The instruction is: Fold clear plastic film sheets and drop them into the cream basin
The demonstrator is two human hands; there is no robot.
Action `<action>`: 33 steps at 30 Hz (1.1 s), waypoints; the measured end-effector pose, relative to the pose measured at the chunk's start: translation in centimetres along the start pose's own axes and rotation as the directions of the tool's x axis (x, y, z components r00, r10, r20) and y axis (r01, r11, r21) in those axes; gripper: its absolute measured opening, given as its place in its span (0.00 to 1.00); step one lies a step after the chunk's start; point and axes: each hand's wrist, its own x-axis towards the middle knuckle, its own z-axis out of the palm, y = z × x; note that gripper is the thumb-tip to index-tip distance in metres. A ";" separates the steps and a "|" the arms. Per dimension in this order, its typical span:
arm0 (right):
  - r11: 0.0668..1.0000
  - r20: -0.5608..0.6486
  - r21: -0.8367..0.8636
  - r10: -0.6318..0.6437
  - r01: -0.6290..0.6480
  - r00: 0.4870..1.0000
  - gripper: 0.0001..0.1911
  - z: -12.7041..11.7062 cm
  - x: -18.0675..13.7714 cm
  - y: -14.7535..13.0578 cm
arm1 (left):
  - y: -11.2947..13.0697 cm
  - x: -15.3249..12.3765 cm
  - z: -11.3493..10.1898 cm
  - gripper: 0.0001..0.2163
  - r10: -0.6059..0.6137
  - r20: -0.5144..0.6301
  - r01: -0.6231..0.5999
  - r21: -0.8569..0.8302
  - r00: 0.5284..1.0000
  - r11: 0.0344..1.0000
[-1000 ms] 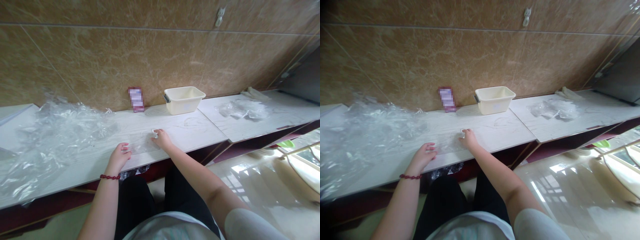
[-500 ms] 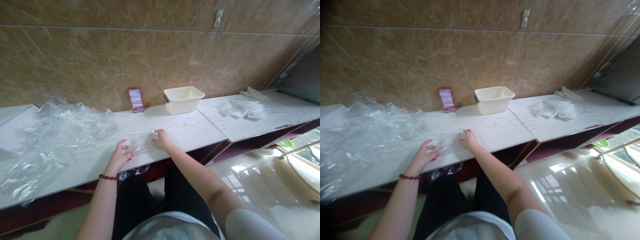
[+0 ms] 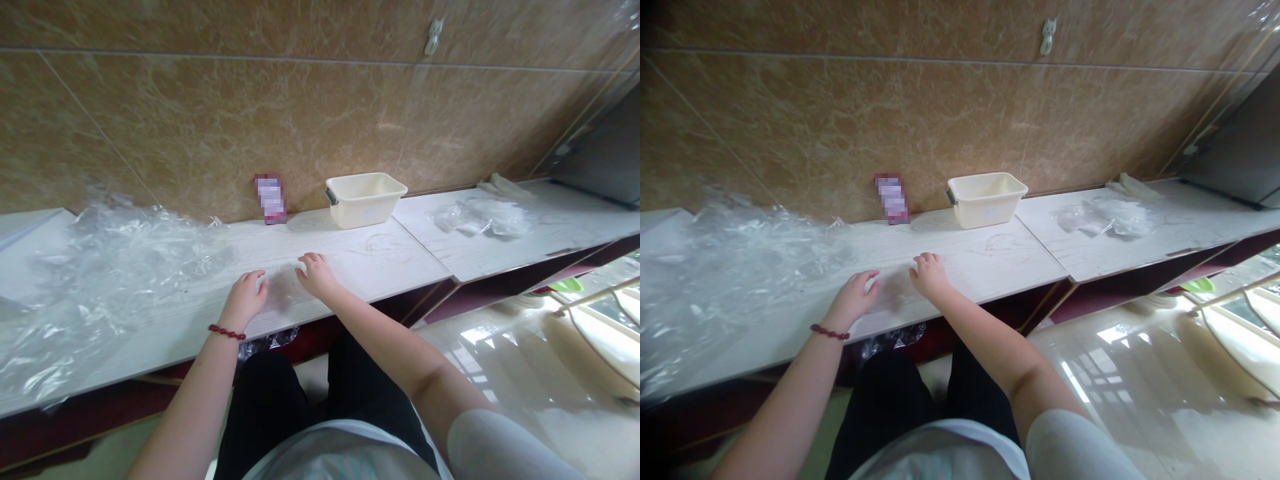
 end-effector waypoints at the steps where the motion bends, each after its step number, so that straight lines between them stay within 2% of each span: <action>1: 1.000 0.020 -0.008 -0.030 0.030 0.999 0.18 0.3 0.1 -0.4 | 0.4 0.3 0.3 0.17 0.043 0.010 -0.043 0.063 0.999 0.997; 2: 0.999 0.055 -0.016 -0.048 0.048 0.997 0.19 0.7 0.2 -0.9 | 0.8 0.5 0.7 0.18 0.055 0.033 -0.059 0.122 0.998 0.991; 4: 0.999 0.136 -0.040 -0.028 0.033 0.990 0.22 1.5 0.2 -1.5 | 1.6 0.6 1.4 0.21 0.000 0.085 -0.018 0.211 0.996 0.977; 8: 0.993 0.223 -0.102 0.073 -0.051 0.972 0.31 2.9 -0.5 -2.0 | 2.3 0.0 2.4 0.25 -0.127 0.134 0.090 0.252 0.983 0.963; 13: 0.991 0.219 -0.133 0.059 -0.030 0.974 0.32 3.3 -1.4 -1.9 | 2.2 -0.6 2.8 0.24 -0.065 0.130 0.035 0.221 0.989 0.975; 19: 0.986 0.245 -0.153 0.098 -0.062 0.965 0.33 3.0 -1.5 -2.2 | 2.3 -0.9 2.5 0.22 -0.117 0.082 0.089 0.279 0.990 0.956; 22: 0.985 0.256 -0.160 0.098 -0.058 0.962 0.33 2.8 -1.6 -2.3 | 2.8 -0.7 2.2 0.22 0.002 0.065 -0.020 0.270 0.998 0.963; 25: 0.985 0.269 -0.162 0.095 -0.052 0.958 0.31 2.6 -1.7 -2.4 | 3.1 -0.3 2.1 0.21 0.087 0.136 -0.115 0.214 0.987 0.970; 28: 0.984 0.289 -0.167 0.107 -0.060 0.951 0.30 2.5 -1.6 -2.4 | 2.9 -0.4 2.5 0.22 0.035 0.206 -0.073 0.179 0.978 0.981; 33: 0.983 0.315 -0.165 0.134 -0.085 0.940 0.29 2.6 -1.4 -1.8 | 1.6 -1.1 2.7 0.23 -0.015 0.182 -0.024 0.212 0.983 0.977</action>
